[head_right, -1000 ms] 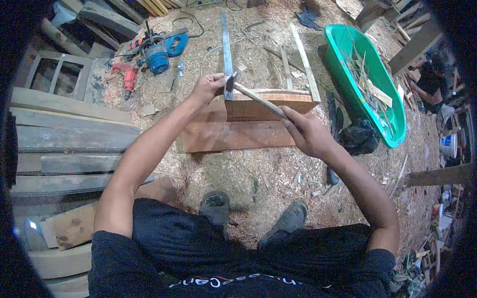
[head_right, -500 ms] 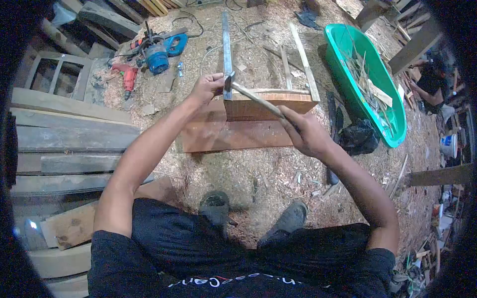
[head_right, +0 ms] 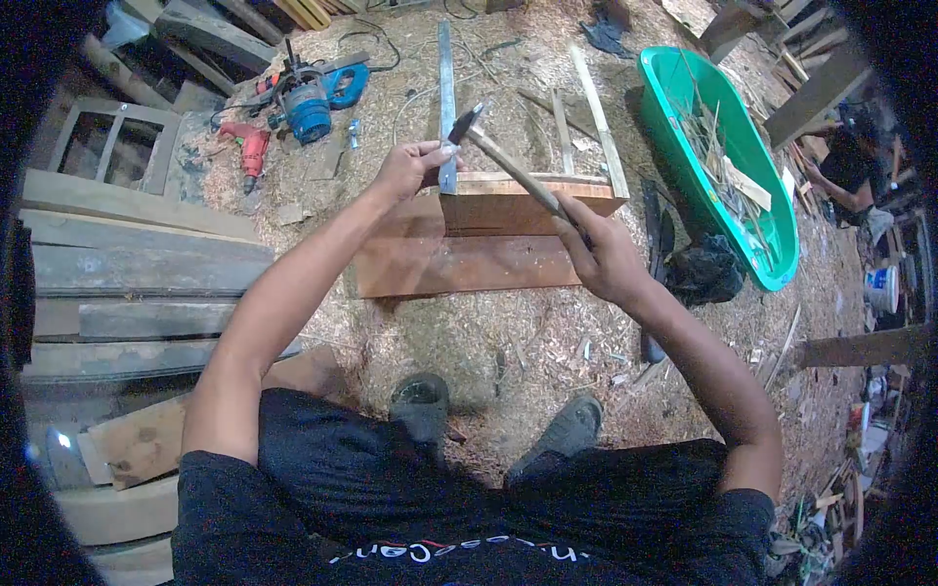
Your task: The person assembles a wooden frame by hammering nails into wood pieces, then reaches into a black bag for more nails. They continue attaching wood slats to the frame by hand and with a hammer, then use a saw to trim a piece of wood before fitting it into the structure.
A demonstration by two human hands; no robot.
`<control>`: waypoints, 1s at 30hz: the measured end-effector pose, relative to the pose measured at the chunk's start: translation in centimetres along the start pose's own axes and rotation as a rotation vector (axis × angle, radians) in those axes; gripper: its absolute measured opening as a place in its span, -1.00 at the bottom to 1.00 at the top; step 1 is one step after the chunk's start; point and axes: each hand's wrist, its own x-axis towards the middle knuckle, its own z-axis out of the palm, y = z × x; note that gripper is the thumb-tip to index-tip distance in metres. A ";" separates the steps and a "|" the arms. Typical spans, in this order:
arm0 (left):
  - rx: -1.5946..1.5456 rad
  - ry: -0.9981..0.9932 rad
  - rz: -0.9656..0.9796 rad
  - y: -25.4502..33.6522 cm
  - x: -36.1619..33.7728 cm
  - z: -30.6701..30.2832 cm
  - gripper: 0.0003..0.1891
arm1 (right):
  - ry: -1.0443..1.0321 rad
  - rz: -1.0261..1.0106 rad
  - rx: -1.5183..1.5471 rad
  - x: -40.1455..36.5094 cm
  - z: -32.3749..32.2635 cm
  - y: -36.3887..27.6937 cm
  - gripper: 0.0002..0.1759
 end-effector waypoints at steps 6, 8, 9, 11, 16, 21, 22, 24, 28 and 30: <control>0.022 -0.005 0.018 -0.3 0.1 -0.2 -0.78 | -0.053 0.035 -0.028 -0.1 0.8 1.3 -0.60; -0.006 0.004 0.004 0.0 0.2 0.0 -0.78 | 0.008 -0.079 -0.009 0.2 1.1 1.2 -0.61; -0.012 0.013 -0.006 0.2 0.1 0.1 -0.77 | 0.039 -0.136 0.002 0.3 1.2 1.1 -0.62; -0.025 0.032 -0.022 0.6 -0.2 0.5 -0.76 | -0.026 -0.031 0.009 0.3 0.6 0.6 -0.62; -0.046 0.048 0.050 0.6 0.1 0.2 -0.72 | 0.020 -0.083 0.012 0.0 1.2 1.5 -0.62; -0.125 0.031 0.048 0.5 -0.2 0.6 -0.69 | -0.002 -0.105 -0.008 0.0 0.9 0.9 -0.61; -0.158 0.044 0.048 0.5 -0.3 0.7 -0.68 | -0.019 -0.076 -0.007 0.0 0.8 0.6 -0.61; -0.195 0.075 0.030 0.6 -0.6 1.0 -0.67 | -0.054 -0.019 -0.004 -0.1 0.5 0.2 -0.61; -0.217 0.139 -0.002 0.9 -1.0 1.2 -0.66 | -0.059 -0.022 -0.010 -0.2 0.7 1.4 -0.56; -0.204 0.138 0.003 0.8 -1.0 1.4 -0.65 | -0.073 0.011 -0.004 -0.3 0.6 1.5 -0.56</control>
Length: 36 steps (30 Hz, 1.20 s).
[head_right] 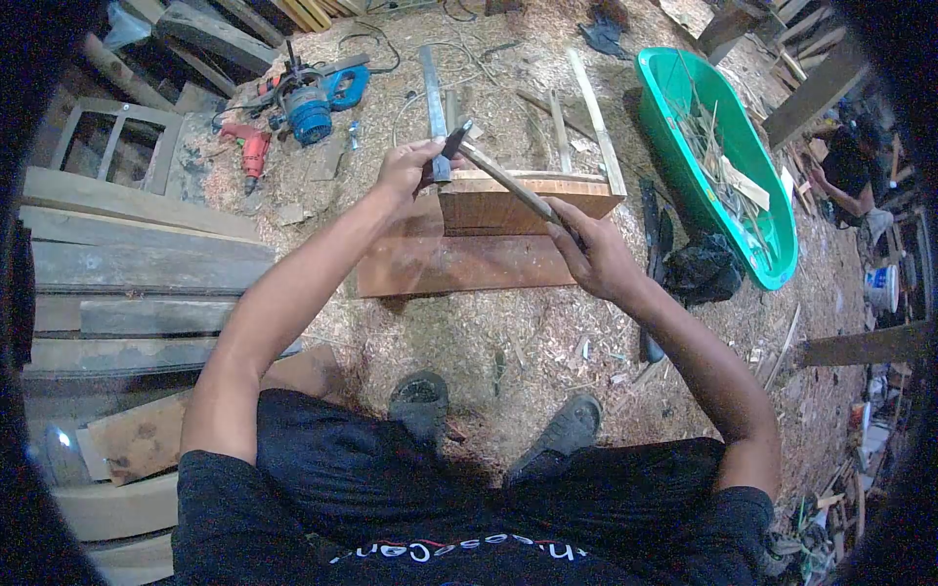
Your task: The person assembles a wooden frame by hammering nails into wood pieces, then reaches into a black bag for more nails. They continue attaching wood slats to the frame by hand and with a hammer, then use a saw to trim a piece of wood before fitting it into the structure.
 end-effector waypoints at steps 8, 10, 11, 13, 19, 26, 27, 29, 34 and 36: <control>0.114 -0.021 0.008 -0.1 -0.5 0.6 -0.69 | 0.089 -0.136 0.011 0.2 0.4 0.4 -0.62; 0.112 -0.017 0.008 0.0 -0.6 0.7 -0.70 | 0.060 -0.091 -0.004 0.2 0.3 0.3 -0.62; 0.111 -0.015 0.008 0.0 -0.6 0.7 -0.70 | 0.046 -0.067 -0.012 0.1 0.2 0.2 -0.61; 0.116 -0.032 0.011 -0.3 -0.3 0.4 -0.70 | 0.037 -0.052 -0.020 0.2 0.2 0.1 -0.61; 0.058 -0.009 0.035 -0.6 -0.2 0.5 -0.70 | 0.020 -0.039 0.000 0.2 0.4 -0.1 -0.61; -0.034 -0.054 0.072 -1.3 -0.3 0.3 -0.70 | 0.016 -0.115 -0.026 0.2 -0.2 0.2 -0.59; -0.020 -0.048 0.065 -1.2 -0.3 0.2 -0.70 | 0.000 -0.116 -0.035 0.2 -0.3 0.2 -0.58; 0.007 -0.039 0.052 -1.1 -0.5 0.3 -0.71 | -0.017 -0.139 -0.044 0.3 -0.6 -0.1 -0.58; 0.048 0.001 0.018 -0.6 -0.8 0.7 -0.72 | -0.015 -0.164 -0.047 0.2 -1.1 -1.1 -0.58; 0.047 -0.011 0.011 -0.7 -0.7 0.5 -0.71 | -0.023 -0.153 -0.054 0.2 -1.1 -1.2 -0.58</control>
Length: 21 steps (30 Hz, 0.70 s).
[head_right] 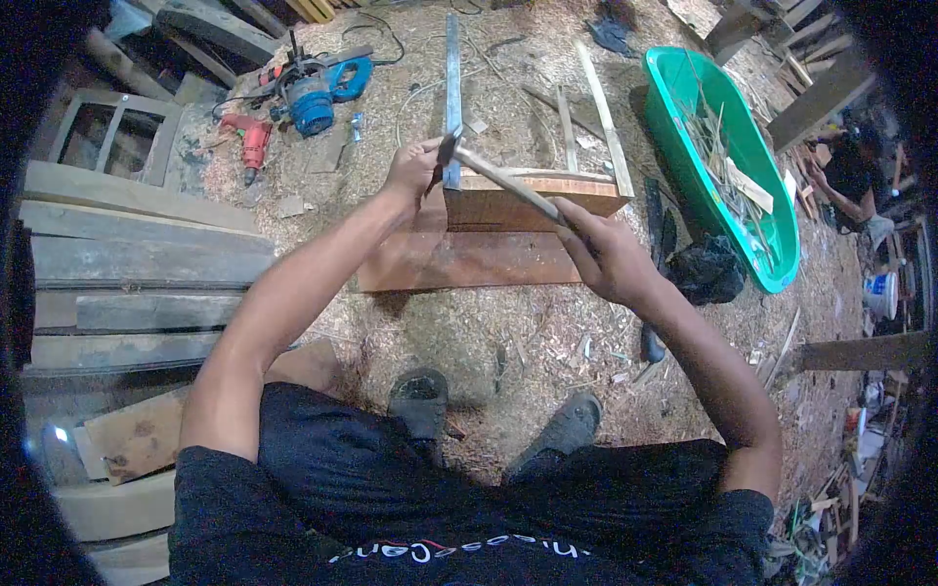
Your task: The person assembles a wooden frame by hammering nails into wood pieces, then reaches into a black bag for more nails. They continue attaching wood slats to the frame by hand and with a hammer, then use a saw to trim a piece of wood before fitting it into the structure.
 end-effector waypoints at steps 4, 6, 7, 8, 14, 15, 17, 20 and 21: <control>0.010 -0.035 0.020 -0.2 0.4 -0.2 -0.70 | -0.001 0.031 -0.033 0.2 -1.0 -0.4 -0.58; 0.025 -0.046 0.022 0.1 0.0 -0.1 -0.69 | 0.101 0.019 -0.022 -0.2 -0.7 -0.2 -0.57; 0.028 -0.057 0.028 0.2 0.0 -0.2 -0.68 | 0.086 0.051 -0.019 -0.4 -0.5 0.0 -0.55; 0.033 -0.070 0.035 0.3 0.0 -0.2 -0.67 | 0.025 0.078 -0.041 -0.3 -0.5 0.0 -0.54; 0.009 -0.032 0.031 0.2 0.0 0.2 -0.71 | 0.111 0.032 -0.015 -0.2 -0.4 -0.3 -0.57; 0.005 -0.016 0.028 0.0 0.0 0.2 -0.72 | 0.115 0.029 0.006 -0.4 -0.1 -0.2 -0.57; 0.001 0.015 0.028 -0.1 0.1 0.2 -0.74 | -0.006 0.070 -0.030 -0.3 -0.1 -0.1 -0.57; -0.017 0.012 0.049 0.0 0.3 0.2 -0.74 | 0.027 0.091 0.010 -0.1 -0.5 -1.1 -0.58; -0.038 -0.012 0.068 -0.1 0.4 0.1 -0.74 | 0.082 0.079 0.020 -0.3 -0.3 -0.9 -0.58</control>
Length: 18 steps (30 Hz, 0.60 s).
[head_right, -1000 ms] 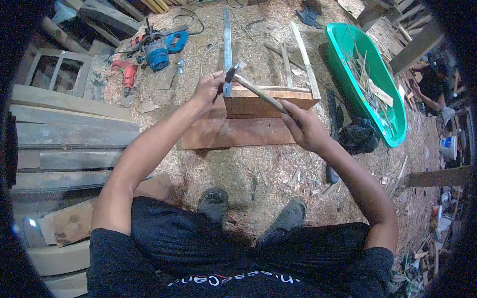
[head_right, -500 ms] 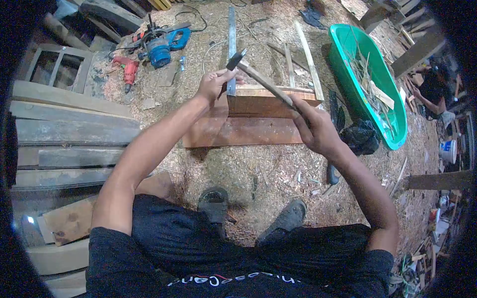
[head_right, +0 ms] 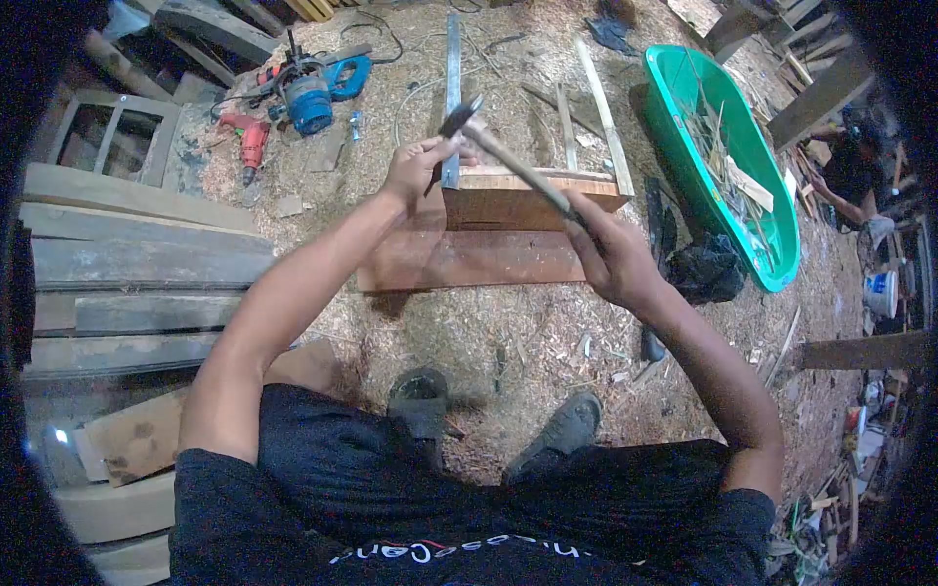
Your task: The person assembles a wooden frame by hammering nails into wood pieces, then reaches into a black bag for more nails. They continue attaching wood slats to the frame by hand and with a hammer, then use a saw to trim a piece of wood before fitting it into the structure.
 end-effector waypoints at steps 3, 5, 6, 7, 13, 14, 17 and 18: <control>0.011 -0.001 -0.003 -0.1 -0.2 0.0 -0.75 | 0.015 -0.044 -0.027 -0.4 0.8 1.0 -0.59; 0.007 0.027 -0.015 -0.4 -0.1 -0.1 -0.75 | -0.101 -0.015 -0.120 -0.3 0.8 1.1 -0.58; 0.003 0.058 0.006 -0.4 -0.3 0.2 -0.73 | -0.111 0.027 -0.124 -0.3 0.5 1.0 -0.56; -0.007 0.026 0.009 -0.3 -0.2 0.1 -0.73 | -0.042 -0.020 -0.087 -0.2 0.7 1.1 -0.56; -0.017 0.009 0.009 -0.4 -0.2 0.1 -0.72 | -0.122 -0.026 -0.089 -0.2 0.9 0.5 -0.56; 0.032 0.063 -0.003 -0.8 0.1 -0.1 -0.71 | -0.036 -0.086 -0.057 -0.4 1.0 0.9 -0.56; 0.009 0.019 -0.001 0.2 -0.6 0.5 -0.71 | 0.081 -0.014 0.035 -0.6 1.3 0.6 -0.57; 0.002 0.030 -0.008 0.1 -0.6 0.4 -0.70 | -0.063 0.107 0.009 -0.5 1.1 0.4 -0.58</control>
